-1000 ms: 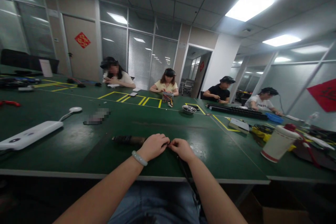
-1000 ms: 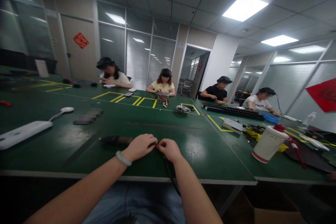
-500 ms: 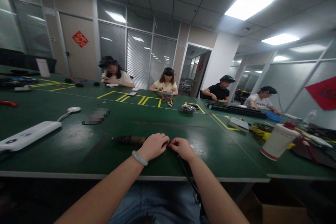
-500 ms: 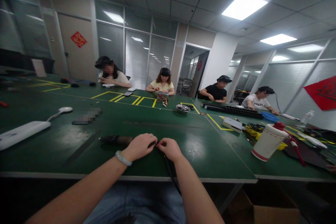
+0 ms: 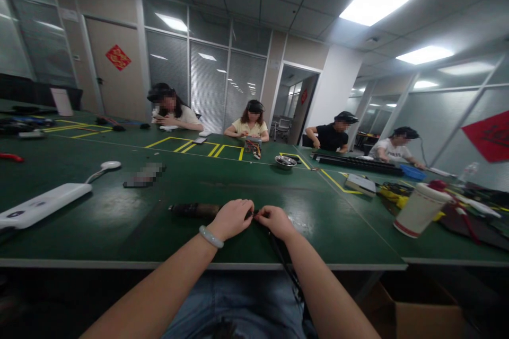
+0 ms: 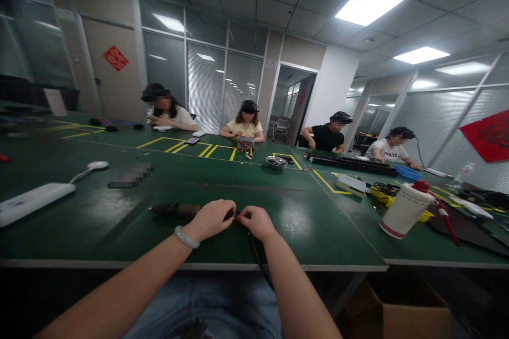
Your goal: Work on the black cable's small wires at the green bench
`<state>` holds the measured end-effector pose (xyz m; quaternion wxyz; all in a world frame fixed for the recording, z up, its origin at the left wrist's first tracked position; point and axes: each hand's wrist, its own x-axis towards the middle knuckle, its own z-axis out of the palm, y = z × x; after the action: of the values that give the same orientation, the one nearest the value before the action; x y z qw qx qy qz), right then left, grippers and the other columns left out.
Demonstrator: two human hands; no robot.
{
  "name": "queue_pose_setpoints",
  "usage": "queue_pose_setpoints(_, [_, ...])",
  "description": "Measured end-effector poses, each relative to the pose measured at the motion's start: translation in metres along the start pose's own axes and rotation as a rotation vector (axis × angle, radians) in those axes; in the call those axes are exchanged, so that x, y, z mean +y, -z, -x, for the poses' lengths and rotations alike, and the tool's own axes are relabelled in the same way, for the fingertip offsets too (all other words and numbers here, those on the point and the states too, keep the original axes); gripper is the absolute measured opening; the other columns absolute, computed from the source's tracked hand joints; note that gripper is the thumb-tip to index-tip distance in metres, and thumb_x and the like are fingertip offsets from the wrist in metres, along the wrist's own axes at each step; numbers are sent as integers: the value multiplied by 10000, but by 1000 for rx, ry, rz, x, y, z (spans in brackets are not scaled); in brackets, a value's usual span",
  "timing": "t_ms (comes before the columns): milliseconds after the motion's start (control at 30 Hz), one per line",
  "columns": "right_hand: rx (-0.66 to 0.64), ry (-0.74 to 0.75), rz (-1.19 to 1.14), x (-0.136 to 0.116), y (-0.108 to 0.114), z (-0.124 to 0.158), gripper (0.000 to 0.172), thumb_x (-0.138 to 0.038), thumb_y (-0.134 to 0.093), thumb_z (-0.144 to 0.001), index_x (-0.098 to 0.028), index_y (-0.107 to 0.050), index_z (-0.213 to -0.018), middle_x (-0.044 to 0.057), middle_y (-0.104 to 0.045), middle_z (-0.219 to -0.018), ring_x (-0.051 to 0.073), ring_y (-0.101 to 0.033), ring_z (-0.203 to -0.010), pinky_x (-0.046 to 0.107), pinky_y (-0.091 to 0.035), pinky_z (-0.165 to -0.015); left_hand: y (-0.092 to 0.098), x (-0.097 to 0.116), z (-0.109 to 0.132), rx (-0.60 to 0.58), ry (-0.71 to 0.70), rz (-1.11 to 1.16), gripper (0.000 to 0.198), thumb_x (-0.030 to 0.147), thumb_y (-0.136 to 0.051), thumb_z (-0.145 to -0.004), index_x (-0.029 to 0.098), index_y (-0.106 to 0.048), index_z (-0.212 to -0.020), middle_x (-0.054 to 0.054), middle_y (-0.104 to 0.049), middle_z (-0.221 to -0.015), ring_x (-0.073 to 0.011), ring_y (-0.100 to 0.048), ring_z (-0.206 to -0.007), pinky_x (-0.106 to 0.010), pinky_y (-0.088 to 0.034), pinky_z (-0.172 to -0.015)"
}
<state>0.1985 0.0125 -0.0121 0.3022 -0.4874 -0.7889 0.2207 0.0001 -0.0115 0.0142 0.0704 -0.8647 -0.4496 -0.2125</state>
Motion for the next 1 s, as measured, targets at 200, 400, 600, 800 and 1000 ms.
queue_pose_setpoints(200, [5, 0, 10, 2, -1, -1, 200, -378, -631, -797, -195, -711, -800, 1, -689, -749, 132, -586, -680, 228, -406, -628, 1, -1, -1, -17, -48, 1, 66, 228, -522, -856, 218, -563, -906, -28, -606, -898, -178, -561, -853, -301, -404, -762])
queue_pose_setpoints(400, [5, -8, 19, 1, 0, -1, 189, -371, -633, -795, -196, -706, -798, 2, -689, -745, 138, -589, -672, 240, -415, -629, 3, 1, -1, -5, -19, 24, 131, 219, -531, -839, 223, -546, -970, -31, -615, -919, -185, -569, -874, -304, -412, -776])
queue_pose_setpoints(600, [-6, -19, 16, -3, 2, 0, 191, -366, -631, -795, -190, -705, -800, 7, -694, -763, 139, -592, -677, 239, -414, -625, 4, 2, 0, -8, 5, 30, 119, 230, -527, -841, 204, -539, -957, -42, -616, -912, -187, -573, -849, -302, -412, -743])
queue_pose_setpoints(800, [-4, -4, 18, 0, 0, -1, 194, -368, -628, -800, -186, -696, -787, -3, -680, -738, 121, -561, -645, 222, -393, -597, 1, -1, -1, 14, -26, 19, 85, 224, -526, -841, 211, -549, -922, -31, -608, -895, -187, -559, -847, -312, -408, -759])
queue_pose_setpoints(1000, [-2, -10, 11, 2, -1, -1, 200, -373, -631, -799, -187, -703, -794, 1, -679, -737, 121, -563, -645, 221, -402, -610, 3, 1, 0, -11, -25, 11, 84, 219, -522, -851, 209, -566, -922, -39, -612, -910, -186, -565, -863, -309, -412, -766])
